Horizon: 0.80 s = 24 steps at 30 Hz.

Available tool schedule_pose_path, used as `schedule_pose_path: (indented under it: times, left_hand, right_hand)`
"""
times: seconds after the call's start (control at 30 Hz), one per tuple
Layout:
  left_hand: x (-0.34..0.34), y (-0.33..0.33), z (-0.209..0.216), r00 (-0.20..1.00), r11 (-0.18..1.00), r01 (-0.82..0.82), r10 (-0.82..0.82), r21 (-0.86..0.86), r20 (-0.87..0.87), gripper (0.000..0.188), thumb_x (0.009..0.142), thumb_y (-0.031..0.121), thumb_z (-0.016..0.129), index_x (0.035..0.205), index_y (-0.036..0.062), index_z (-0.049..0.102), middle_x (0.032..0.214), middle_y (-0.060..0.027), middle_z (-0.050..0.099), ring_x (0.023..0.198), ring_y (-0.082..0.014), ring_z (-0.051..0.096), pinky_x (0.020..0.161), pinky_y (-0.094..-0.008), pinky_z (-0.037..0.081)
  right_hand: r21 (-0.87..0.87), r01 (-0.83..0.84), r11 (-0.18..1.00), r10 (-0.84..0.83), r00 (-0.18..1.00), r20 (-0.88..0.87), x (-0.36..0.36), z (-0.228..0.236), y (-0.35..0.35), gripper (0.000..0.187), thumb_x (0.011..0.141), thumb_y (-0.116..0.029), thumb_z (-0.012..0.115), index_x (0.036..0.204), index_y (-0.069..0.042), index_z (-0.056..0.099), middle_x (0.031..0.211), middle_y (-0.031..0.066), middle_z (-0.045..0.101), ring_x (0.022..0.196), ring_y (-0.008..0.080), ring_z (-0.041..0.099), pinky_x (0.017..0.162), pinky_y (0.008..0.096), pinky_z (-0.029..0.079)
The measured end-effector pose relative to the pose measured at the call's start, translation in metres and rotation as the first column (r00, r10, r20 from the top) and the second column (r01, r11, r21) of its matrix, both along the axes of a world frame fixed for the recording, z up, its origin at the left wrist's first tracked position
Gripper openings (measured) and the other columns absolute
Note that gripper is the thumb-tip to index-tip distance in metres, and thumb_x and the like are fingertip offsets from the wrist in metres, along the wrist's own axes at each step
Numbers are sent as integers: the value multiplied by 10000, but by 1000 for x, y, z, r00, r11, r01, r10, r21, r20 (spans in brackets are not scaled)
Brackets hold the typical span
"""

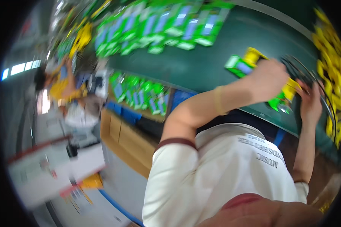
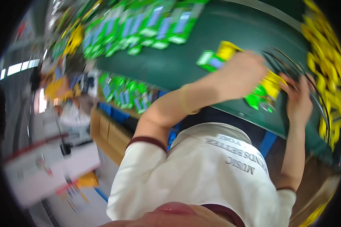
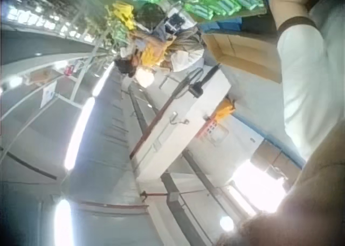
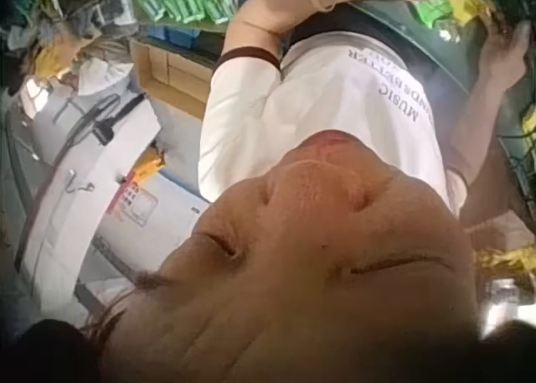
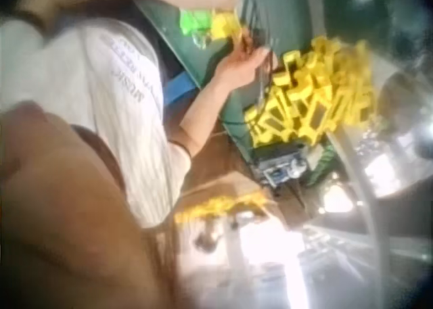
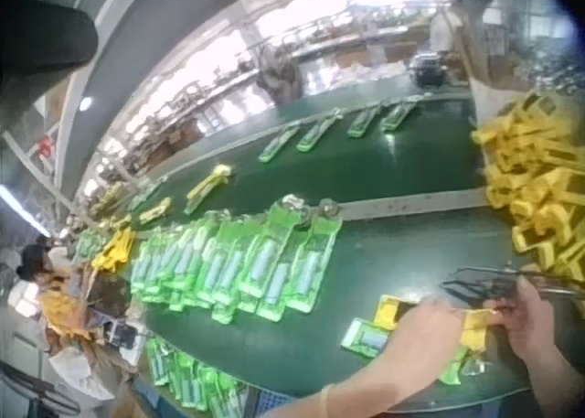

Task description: Soldering and assembling electronic components into solar-powered flashlight units on a factory assembly line.

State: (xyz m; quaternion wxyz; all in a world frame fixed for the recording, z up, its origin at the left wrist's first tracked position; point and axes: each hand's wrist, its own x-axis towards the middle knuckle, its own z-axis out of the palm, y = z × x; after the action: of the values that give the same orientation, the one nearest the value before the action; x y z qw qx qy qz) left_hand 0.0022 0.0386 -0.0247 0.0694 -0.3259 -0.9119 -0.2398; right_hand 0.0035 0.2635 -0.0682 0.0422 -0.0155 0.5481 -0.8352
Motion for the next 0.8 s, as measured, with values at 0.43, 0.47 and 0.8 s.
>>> schedule_pose_path:
  times: [0.43, 0.47, 0.8]
  left_hand:
    - [-2, 7, 11, 999, 999, -20, 21, -35, 24, 70, 664, 36, 620, 727, 51, 594, 664, -78, 499, 655, -243, 512, 610, -333, 434]
    - [0, 8, 13, 999, 999, -15, 16, -36, 29, 70, 664, 36, 620, 727, 51, 594, 664, -78, 499, 655, -243, 512, 610, -333, 434]
    - [4, 13, 19, 993, 989, -79, 90, -123, 82, 67, 694, 46, 609, 759, 57, 600, 673, -80, 504, 666, -242, 503, 609, -340, 431]
  right_hand:
    - [-36, 15, 999, -12, 997, 73, 0, 32, -17, 198, 886, -169, 477, 947, -8, 382, 866, 120, 515, 826, 234, 624, 665, 297, 541]
    - [-23, 2, 1000, -1, 998, 65, 0, 31, -16, 191, 893, -177, 461, 972, -27, 372, 866, 145, 546, 831, 239, 623, 683, 311, 537]
    - [-37, 12, 999, -10, 998, 69, 0, 30, -18, 241, 875, -185, 504, 992, -16, 377, 862, 126, 532, 826, 218, 622, 664, 287, 539]
